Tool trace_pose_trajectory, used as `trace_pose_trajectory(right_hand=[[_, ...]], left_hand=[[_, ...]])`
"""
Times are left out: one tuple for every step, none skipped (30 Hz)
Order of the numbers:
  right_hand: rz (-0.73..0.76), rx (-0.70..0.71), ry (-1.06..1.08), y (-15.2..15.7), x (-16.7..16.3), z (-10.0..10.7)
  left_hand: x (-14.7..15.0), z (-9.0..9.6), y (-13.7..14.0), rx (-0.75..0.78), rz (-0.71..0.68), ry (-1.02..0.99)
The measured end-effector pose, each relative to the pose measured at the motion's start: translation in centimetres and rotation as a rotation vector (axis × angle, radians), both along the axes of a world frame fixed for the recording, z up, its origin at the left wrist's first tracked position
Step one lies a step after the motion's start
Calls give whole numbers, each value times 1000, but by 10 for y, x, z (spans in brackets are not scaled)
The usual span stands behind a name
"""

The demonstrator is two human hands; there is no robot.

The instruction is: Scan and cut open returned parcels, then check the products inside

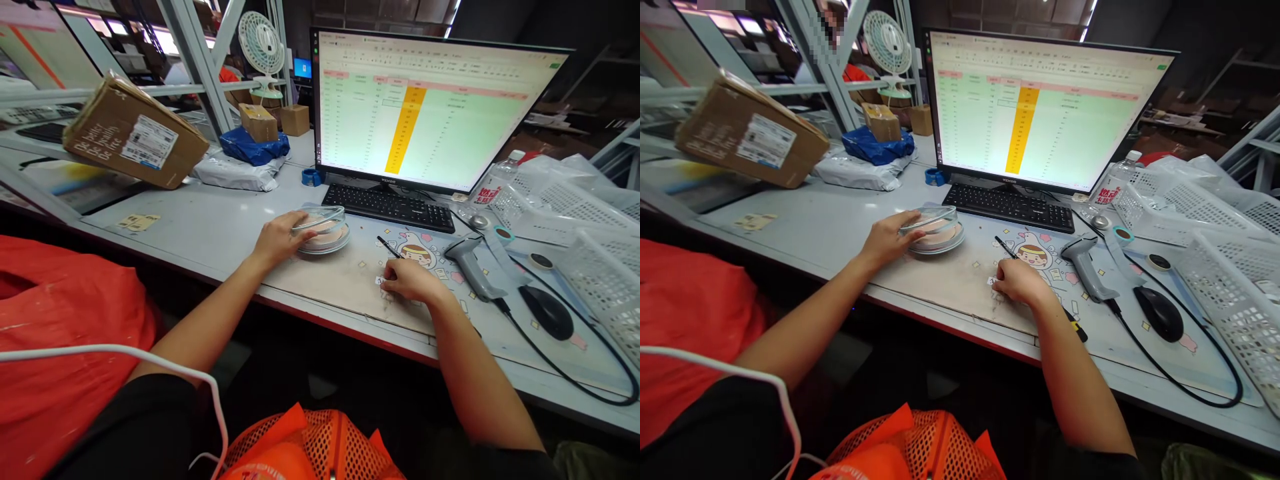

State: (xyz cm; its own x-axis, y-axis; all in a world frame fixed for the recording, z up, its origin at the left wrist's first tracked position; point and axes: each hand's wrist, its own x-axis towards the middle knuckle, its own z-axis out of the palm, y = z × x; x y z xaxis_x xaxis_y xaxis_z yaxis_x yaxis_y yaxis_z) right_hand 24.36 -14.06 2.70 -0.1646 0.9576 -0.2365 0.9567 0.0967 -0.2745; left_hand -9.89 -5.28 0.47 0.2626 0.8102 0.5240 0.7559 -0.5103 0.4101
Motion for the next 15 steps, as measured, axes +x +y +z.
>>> trace_pose_trajectory(right_hand=[[-9,-12,-6,0,1,0],[-14,-20,-8,1,1,-1],[-16,-26,-4,1,0,-1],[-15,-31,2,1,0,-2],[-13,-34,11,2,-1,-2],[-11,-37,22,2,-1,-2],[-9,-36,37,2,-1,-2],[-6,-32,54,3,0,-2],[-2,-26,71,3,1,-2],[3,-17,80,4,2,-2],[-1,5,102,4,3,-1],[-17,47,153,5,3,0],[-39,108,243,5,3,0],[-64,181,372,5,2,1],[-87,260,523,5,-1,2]], left_hand=[[1,1,-1,-3,-14,-21],[1,2,-2,-7,-23,-44],[2,3,-2,-12,-27,-68],[4,4,-3,-18,-25,-90],[5,4,-4,-23,-21,-108],[7,5,-5,-29,-17,-122],[8,5,-6,-34,-17,-131],[10,6,-7,-41,-23,-136],[11,6,-8,-48,-31,-138],[13,6,-10,-54,-39,-140],[14,6,-11,-60,-44,-143],[16,7,-13,-66,-47,-149],[18,7,-15,-71,-48,-158],[20,8,-17,-75,-48,-170],[22,8,-19,-80,-51,-184]])
